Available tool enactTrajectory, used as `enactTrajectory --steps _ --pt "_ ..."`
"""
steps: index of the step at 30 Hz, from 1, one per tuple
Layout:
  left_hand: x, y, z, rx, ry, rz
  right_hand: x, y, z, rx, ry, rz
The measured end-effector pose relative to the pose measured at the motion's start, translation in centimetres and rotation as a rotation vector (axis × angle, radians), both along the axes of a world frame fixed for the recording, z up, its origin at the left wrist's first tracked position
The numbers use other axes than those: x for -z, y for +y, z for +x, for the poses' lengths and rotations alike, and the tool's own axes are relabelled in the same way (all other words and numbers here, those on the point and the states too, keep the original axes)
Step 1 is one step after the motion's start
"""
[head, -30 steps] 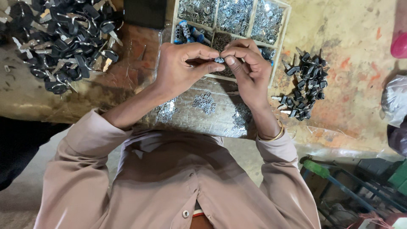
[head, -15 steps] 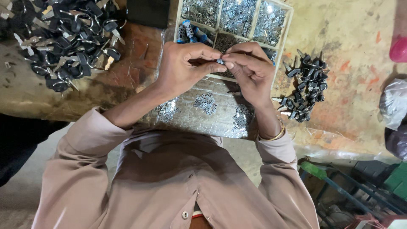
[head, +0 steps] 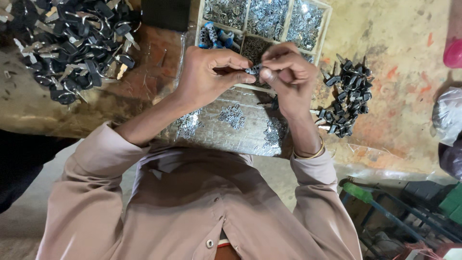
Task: The person picks small metal pins and springs from a compartment tray and inserts them one at a time into a small lock cylinder held in their hands, pressing each part into place before reaching for the next component. They repeat this insertion cycle continuously while seated at a workbench covered with piles of key blanks and lock parts.
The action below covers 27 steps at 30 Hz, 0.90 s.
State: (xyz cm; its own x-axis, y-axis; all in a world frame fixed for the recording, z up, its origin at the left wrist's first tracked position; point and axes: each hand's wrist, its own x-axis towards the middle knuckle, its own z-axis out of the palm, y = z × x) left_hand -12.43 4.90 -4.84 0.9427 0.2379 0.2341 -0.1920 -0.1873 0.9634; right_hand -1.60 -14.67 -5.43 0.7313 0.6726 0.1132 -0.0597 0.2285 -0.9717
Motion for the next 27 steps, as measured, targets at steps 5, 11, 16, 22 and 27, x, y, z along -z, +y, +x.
enactTrajectory --steps 5,11,16,22,27 --pt "-0.1 -0.1 0.1 0.042 -0.030 0.009 -1.0 -0.3 -0.2 -0.104 -0.027 -0.144" --pt "-0.2 -0.1 0.0 0.074 0.000 0.063 -1.5 -0.8 0.0 -0.088 -0.064 -0.170" --pt "0.0 0.1 -0.1 0.066 -0.008 0.129 -1.6 -0.8 0.0 -0.132 -0.143 -0.225" --pt "0.2 0.2 -0.1 0.082 0.015 0.110 -1.5 -0.6 0.0 -0.161 -0.145 -0.198" --pt "0.4 0.0 -0.1 0.080 0.041 0.133 -2.5 -1.1 0.8 -0.218 -0.103 -0.206"
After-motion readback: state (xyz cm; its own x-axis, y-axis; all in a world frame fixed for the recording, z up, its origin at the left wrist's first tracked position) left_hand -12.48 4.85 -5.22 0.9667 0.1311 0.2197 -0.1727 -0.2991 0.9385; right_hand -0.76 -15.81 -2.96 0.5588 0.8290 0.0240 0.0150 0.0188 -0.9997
